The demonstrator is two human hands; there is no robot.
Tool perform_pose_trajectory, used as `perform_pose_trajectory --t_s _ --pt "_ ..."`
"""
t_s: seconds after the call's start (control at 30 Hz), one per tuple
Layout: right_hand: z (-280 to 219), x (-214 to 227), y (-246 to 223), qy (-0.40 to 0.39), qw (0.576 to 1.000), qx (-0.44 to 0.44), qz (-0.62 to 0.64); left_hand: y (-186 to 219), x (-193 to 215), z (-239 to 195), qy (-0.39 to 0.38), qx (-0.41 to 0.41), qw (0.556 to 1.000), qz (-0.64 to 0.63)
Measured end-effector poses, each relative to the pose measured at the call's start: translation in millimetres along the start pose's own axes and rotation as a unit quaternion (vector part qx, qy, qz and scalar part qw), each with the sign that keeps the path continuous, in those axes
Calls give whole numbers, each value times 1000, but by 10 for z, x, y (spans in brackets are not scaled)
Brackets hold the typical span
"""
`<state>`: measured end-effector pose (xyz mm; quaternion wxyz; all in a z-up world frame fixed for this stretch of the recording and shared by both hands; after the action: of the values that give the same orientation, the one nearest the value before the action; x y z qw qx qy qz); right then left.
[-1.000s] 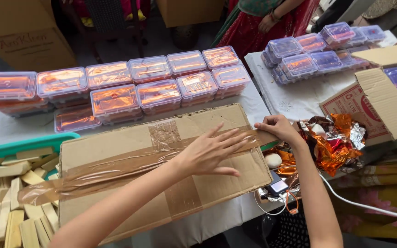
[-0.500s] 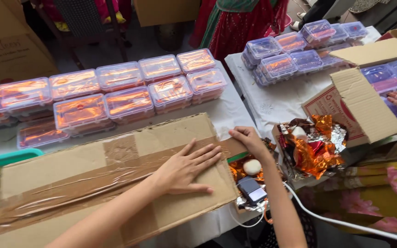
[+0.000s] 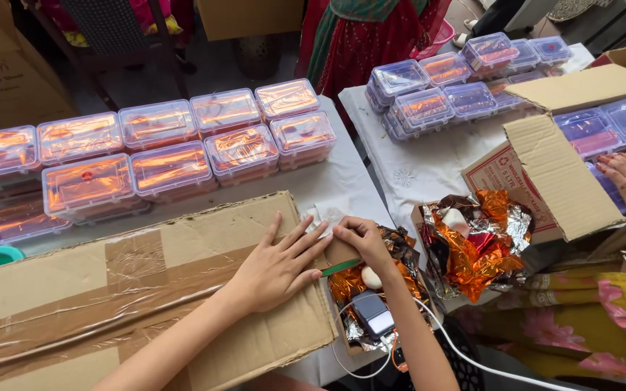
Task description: The person tapes a cardboard box on a table using brown packing tape. They smooth the tape, apply strips across the top and sides, and cut the tape with their hands. The person also briefly touches plastic containers on the table.
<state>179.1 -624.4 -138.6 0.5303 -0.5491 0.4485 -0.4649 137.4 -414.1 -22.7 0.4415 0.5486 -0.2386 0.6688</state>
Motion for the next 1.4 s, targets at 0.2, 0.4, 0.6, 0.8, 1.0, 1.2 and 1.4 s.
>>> perform_pose_trajectory --t_s 0.2,0.4,0.6,0.8,1.0,1.2,1.4 --pt "2 -18 -16 -5 1000 0 1 -3 -1 -23 -14 0 1000 0" --pt "19 -43 -2 -16 999 13 30 -3 -12 -28 -1 -6 1000 15" --pt "-13 -29 115 1 997 8 78 -5 -20 -27 3 -5 1000 20" --pt "-52 -27 184 17 995 41 87 -10 -30 -25 -5 -4 1000 6" --pt "-90 -53 183 34 993 29 105 -5 -23 -20 -12 -1 1000 -5" --pt "-118 -55 230 56 990 45 124 -18 4 -9 -24 7 999 -21" --pt "-36 -31 205 -24 999 -22 25 -7 4 -24 -31 13 999 -20"
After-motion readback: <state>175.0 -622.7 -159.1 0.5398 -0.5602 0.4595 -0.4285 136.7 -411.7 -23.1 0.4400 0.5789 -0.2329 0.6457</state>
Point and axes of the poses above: each hand's wrist, its own z-axis towards the middle knuckle, its own x-axis out of the back of the hand, y = z × x, the point moved 6 cm from there along z, towards the middle knuckle, and after that the axes turned 1 degree about -z, right-handed, at the moved point
